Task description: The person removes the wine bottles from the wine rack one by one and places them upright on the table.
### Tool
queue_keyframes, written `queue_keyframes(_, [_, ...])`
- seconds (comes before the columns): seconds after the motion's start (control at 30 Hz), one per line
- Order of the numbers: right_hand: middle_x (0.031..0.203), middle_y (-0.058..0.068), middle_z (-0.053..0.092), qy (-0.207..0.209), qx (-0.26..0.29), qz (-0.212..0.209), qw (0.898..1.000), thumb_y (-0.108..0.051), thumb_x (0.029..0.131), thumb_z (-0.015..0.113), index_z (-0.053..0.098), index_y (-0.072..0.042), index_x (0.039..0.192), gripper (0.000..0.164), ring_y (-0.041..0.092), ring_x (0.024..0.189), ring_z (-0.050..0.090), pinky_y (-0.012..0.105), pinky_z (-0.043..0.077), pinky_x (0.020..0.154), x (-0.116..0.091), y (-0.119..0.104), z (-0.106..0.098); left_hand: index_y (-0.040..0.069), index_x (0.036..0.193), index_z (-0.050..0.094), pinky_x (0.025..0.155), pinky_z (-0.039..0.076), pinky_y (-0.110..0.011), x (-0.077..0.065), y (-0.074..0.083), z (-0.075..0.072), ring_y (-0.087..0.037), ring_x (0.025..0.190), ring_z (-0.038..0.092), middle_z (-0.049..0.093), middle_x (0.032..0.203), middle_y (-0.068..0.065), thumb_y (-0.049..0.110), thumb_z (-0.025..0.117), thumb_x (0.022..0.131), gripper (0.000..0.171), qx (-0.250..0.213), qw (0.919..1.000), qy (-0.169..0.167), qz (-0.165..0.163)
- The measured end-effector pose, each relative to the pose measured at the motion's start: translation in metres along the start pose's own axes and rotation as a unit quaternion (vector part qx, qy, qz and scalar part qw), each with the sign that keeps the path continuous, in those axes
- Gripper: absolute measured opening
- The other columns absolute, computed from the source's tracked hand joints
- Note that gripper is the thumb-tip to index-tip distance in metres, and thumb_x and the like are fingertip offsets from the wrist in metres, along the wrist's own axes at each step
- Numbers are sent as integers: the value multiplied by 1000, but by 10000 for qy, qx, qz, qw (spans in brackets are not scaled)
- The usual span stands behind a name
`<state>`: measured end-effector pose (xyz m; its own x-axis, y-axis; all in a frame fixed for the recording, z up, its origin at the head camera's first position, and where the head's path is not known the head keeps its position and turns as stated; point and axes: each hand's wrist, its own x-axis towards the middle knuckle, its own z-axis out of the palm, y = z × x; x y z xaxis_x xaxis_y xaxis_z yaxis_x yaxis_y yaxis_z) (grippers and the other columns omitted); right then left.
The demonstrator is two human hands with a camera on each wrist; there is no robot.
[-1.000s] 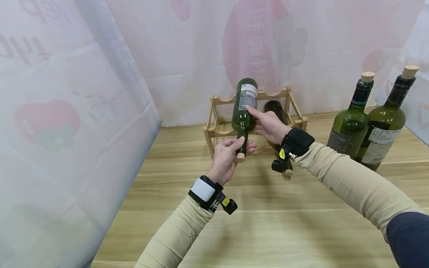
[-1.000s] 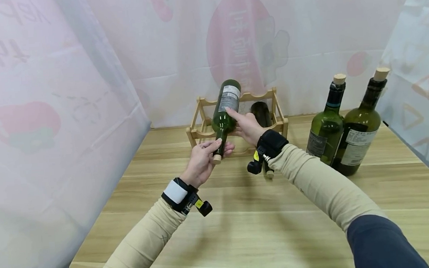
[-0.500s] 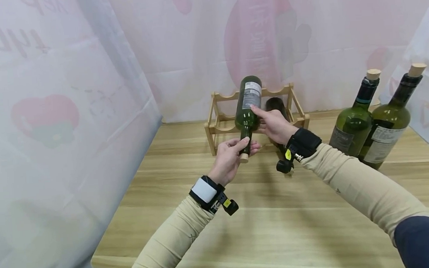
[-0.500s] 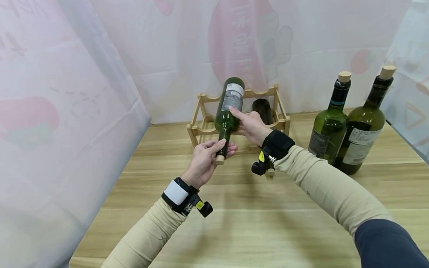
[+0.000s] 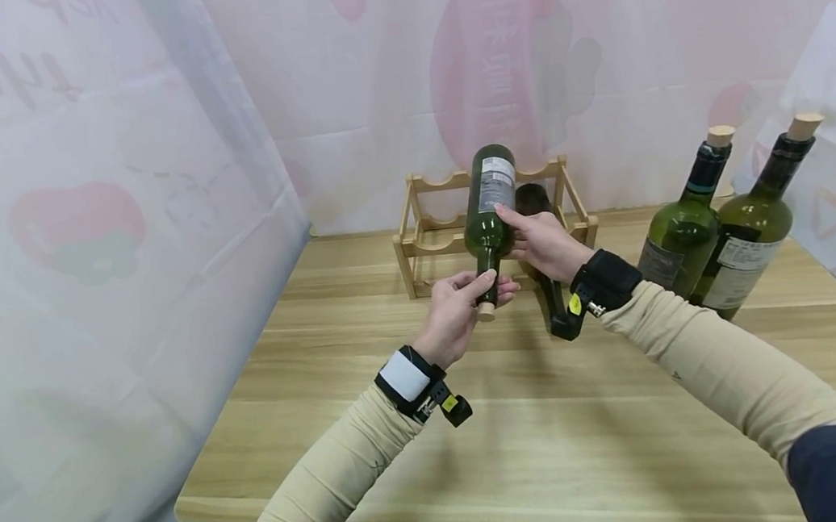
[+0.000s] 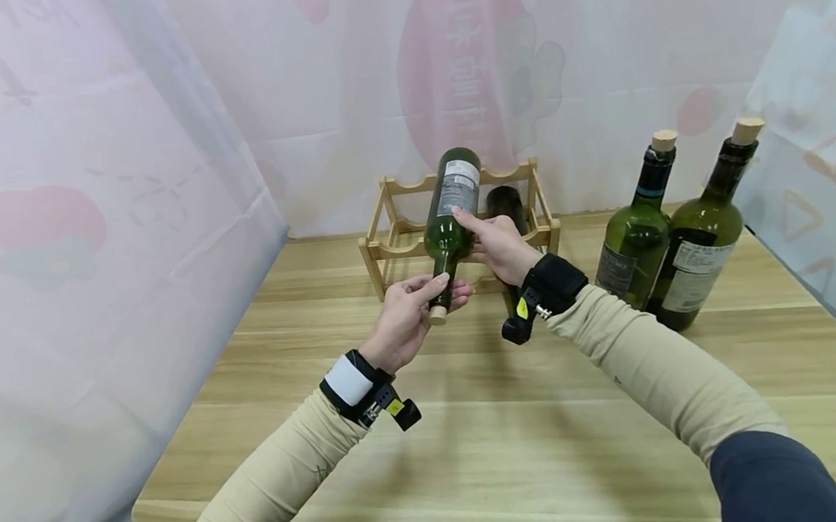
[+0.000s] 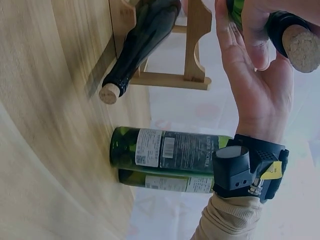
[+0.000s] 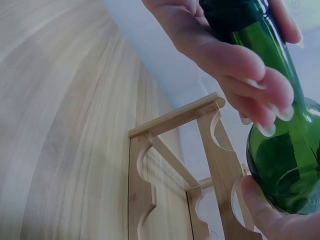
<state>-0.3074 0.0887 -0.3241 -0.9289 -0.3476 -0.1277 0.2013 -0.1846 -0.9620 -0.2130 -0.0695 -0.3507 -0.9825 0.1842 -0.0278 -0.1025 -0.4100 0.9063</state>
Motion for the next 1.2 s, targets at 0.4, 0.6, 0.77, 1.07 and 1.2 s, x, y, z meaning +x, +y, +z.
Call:
queue_keyframes(0.4, [109, 3, 60, -4, -90, -80, 9999, -39, 97, 54, 35, 5, 141, 66, 11, 100, 61, 43, 37, 113, -11, -5, -8, -10, 116, 55, 85, 58, -33, -2, -4, 11, -18, 82, 72, 68, 108, -30, 6, 56, 97, 26, -4, 10000, -68, 21])
queue_keyframes(0.6, [118, 5, 55, -62, -72, -22, 10000, -40, 97, 53, 31, 4, 144, 68, 15, 113, 55, 43, 32, 116, -14, -6, -11, -13, 120, 52, 85, 58, -32, -3, -4, 16, -17, 81, 72, 70, 99, -23, 6, 56, 97, 30, -26, 9999, -103, -11])
queue_keyframes(0.77, [116, 4, 56, -19, -18, -3, 10000, -40, 97, 55, 32, 4, 144, 68, 14, 113, 54, 43, 30, 118, -19, -7, -15, -12, 116, 54, 84, 58, -32, -3, -7, 21, -17, 80, 72, 71, 90, -16, 5, 56, 96, 26, -77, 9998, -169, -10])
queue_keyframes(1.07, [121, 5, 54, 146, -105, -14, 9998, -42, 95, 56, 32, 3, 143, 71, 14, 113, 55, 43, 32, 117, -26, -8, -21, -9, 114, 56, 82, 58, -31, -4, -8, 28, -17, 78, 71, 71, 90, -17, 6, 57, 96, 24, -18, 9997, -230, -68])
queue_keyframes(1.2, [113, 4, 59, 196, 14, -38, 9998, -41, 95, 57, 33, 5, 143, 71, 12, 105, 60, 45, 33, 116, -29, -8, -25, -10, 115, 55, 84, 58, -33, -4, -9, 31, -17, 78, 71, 71, 88, -16, 6, 56, 96, 25, 8, 9996, -290, -75])
